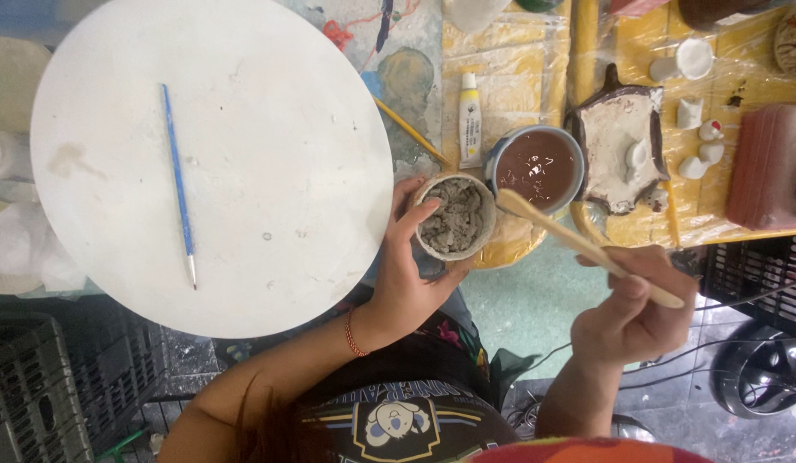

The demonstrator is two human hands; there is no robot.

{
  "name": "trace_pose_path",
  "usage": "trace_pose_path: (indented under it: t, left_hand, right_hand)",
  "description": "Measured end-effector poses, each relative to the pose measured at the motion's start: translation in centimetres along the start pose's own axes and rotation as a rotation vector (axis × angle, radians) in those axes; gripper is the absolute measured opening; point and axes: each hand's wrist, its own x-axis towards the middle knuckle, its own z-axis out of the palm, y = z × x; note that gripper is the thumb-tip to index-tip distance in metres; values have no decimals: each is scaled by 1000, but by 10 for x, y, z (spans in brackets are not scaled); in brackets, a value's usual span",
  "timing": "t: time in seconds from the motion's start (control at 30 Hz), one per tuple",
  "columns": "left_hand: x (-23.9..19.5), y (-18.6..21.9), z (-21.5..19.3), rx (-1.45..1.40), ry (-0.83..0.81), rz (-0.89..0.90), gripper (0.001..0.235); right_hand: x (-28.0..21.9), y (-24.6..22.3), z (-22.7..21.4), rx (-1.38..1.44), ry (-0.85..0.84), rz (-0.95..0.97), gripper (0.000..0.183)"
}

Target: The person mixes small pieces of clay in a container using a wooden stick and then uses the stick to apply the mixture to another clay piece.

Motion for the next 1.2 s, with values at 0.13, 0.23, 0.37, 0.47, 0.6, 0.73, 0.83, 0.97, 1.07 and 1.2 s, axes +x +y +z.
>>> trace_pose_path:
  t: [0.13, 0.23, 0.37, 0.47, 0.6, 0.73, 0.83, 0.97, 1.07, 1.2]
  left_hand:
    - [-2, -1, -3, -5, -18, -15, 91]
    - [-1, -2, -2, -14, -23, -15, 90]
    - [0, 0, -4, -20, -24, -28, 92]
    - [-3, -1, -3, -10, -30, -39, 92]
    - [-2, -2, -3, -23, -36, -29, 92]
    - [-1, -1, -3, -9, -31, -26, 91]
    - [0, 0, -5, -4, -38, -26, 93]
    - [-2, 0, -4, -4, -33, -41, 93]
    - [-2, -1, -3, -9, -26, -33, 94]
    - [-9, -7, -1, -59, -19, -17, 98]
  right_hand:
    - [1, 8, 2, -5, 81, 32, 26]
    - [2, 11, 4, 7, 84, 70, 25]
    - [3, 1, 14, 59, 72, 97, 26]
    - [-7, -11, 6, 113, 96, 41, 27]
    - [1, 8, 3, 13, 141, 6, 25]
    - [1, 10, 7, -75, 26, 41, 26]
    - [6, 10, 9, -20, 5, 36, 25]
    - [-10, -16, 6, 98, 124, 16, 30]
    - [-6, -16, 5, 47, 117, 33, 32]
    - [4, -12, 4, -31, 101, 20, 34]
